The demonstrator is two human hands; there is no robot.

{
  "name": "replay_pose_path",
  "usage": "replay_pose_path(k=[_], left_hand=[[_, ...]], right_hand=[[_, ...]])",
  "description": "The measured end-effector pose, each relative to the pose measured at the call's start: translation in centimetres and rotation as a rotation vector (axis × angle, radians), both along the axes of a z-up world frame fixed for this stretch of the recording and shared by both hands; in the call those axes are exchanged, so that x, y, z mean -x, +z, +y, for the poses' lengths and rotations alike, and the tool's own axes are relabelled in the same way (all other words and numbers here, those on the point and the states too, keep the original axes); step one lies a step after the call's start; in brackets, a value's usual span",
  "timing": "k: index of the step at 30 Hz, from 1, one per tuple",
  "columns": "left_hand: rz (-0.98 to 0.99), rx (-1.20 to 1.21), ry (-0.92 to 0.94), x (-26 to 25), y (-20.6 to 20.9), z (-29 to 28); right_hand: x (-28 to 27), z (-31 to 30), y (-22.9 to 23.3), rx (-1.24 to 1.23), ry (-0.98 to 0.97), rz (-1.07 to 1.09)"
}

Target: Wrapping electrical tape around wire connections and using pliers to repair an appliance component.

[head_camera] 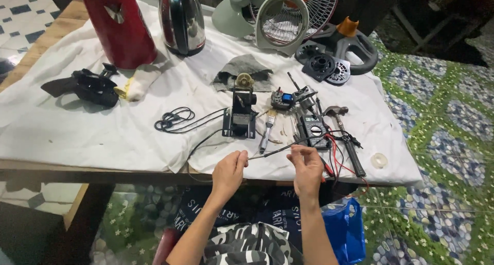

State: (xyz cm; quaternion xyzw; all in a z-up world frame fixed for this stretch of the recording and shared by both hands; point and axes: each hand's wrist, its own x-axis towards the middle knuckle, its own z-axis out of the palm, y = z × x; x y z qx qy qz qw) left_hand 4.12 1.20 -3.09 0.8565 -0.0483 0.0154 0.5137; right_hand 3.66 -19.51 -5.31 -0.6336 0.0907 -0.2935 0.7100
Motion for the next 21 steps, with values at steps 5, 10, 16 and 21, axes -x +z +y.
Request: replay_pose_path(k=[5,10,16,21], left_hand=[[0.018,0.018,-0.051,0.6,0.7,-0.7],[0.048,0.028,-0.078,0.6,-0.2,-1.0],[0.185,0.068,0.009,0.2,0.0,2.7],[0.216,0.103,0.047,0.8,-0.8,3.5]], right_hand=[[-0.5,-1.4,-1.2,-0.193,0.003,0.014],[-1.1,-2.1,-2.5,-0.232,-0.012,0.032],[-1.0,-14.6,-5.0,-0.562,-0.24,-0.038],[3.4,-16.4,-6.8,-0.023,-0.297,0.247]])
